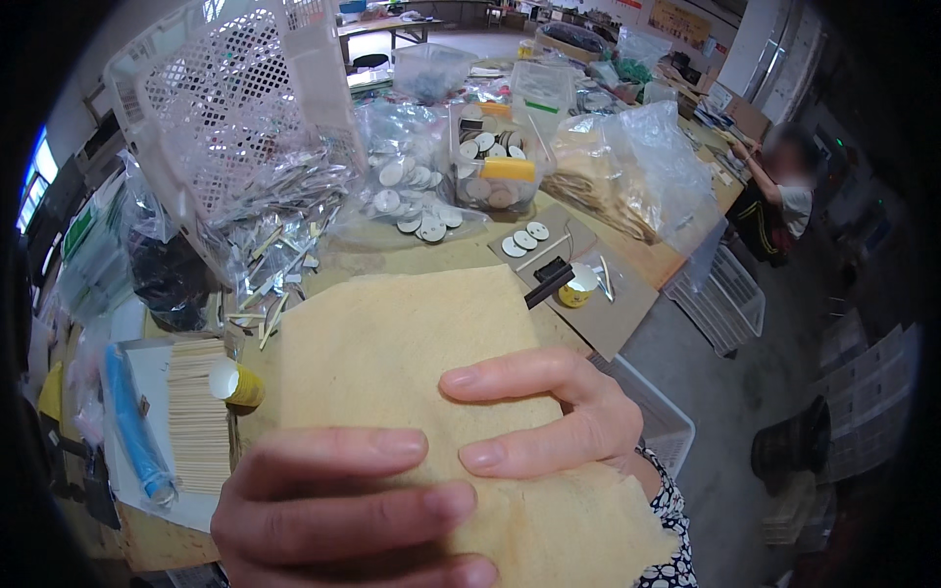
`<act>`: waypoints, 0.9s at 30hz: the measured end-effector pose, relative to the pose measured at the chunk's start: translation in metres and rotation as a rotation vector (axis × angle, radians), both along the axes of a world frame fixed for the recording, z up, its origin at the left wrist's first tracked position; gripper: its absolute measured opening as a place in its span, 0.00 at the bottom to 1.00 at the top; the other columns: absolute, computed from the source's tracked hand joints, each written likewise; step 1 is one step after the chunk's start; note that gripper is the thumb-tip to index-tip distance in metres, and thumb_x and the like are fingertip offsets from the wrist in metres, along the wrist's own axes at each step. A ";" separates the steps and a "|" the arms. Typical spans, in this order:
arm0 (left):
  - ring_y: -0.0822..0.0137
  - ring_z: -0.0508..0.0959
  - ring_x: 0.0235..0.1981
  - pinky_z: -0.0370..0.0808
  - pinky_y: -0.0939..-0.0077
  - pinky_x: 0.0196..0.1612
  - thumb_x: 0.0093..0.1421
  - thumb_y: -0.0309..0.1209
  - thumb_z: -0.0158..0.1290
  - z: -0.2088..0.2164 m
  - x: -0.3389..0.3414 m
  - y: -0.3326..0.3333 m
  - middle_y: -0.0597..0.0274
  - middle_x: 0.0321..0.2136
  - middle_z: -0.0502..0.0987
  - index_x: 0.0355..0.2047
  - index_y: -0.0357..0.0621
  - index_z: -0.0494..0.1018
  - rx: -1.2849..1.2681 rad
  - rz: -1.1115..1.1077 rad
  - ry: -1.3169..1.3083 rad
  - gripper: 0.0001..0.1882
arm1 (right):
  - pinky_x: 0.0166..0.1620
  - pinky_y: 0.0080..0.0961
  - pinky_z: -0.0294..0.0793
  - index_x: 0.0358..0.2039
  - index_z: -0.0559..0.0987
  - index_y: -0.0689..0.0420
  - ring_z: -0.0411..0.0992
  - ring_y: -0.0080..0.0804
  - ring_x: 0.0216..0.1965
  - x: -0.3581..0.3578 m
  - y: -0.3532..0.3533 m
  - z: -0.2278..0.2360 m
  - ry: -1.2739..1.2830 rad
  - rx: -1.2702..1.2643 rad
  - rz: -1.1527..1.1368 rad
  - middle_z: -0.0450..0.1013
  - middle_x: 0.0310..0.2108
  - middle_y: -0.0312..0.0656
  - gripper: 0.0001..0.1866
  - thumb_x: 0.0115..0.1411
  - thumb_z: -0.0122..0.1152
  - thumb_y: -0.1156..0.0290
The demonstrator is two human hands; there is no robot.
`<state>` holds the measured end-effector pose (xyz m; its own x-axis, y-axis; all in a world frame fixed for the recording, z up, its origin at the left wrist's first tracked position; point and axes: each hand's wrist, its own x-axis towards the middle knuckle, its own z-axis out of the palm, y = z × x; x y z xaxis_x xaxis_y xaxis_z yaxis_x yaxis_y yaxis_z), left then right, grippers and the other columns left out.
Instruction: The person holds a thin sheet of dough and uses chopsticks to transfer chopped green vegetables from a metal bowl into the sheet, then folds the sheet to enclose the filling. The person repeats this process multiple times, handling the dough and vegetables by hand and with chopsticks.
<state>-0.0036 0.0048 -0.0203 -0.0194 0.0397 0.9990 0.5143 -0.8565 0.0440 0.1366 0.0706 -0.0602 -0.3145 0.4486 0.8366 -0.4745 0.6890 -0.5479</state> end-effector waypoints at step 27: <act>0.56 0.78 0.45 0.79 0.70 0.46 0.46 0.38 0.63 0.017 -0.041 -0.001 0.54 0.42 0.79 0.38 0.50 0.81 -0.181 -0.173 0.533 0.17 | 0.62 0.46 0.63 0.43 0.84 0.51 0.68 0.46 0.57 0.030 0.002 0.018 -0.289 -0.136 0.120 0.71 0.54 0.49 0.14 0.54 0.65 0.71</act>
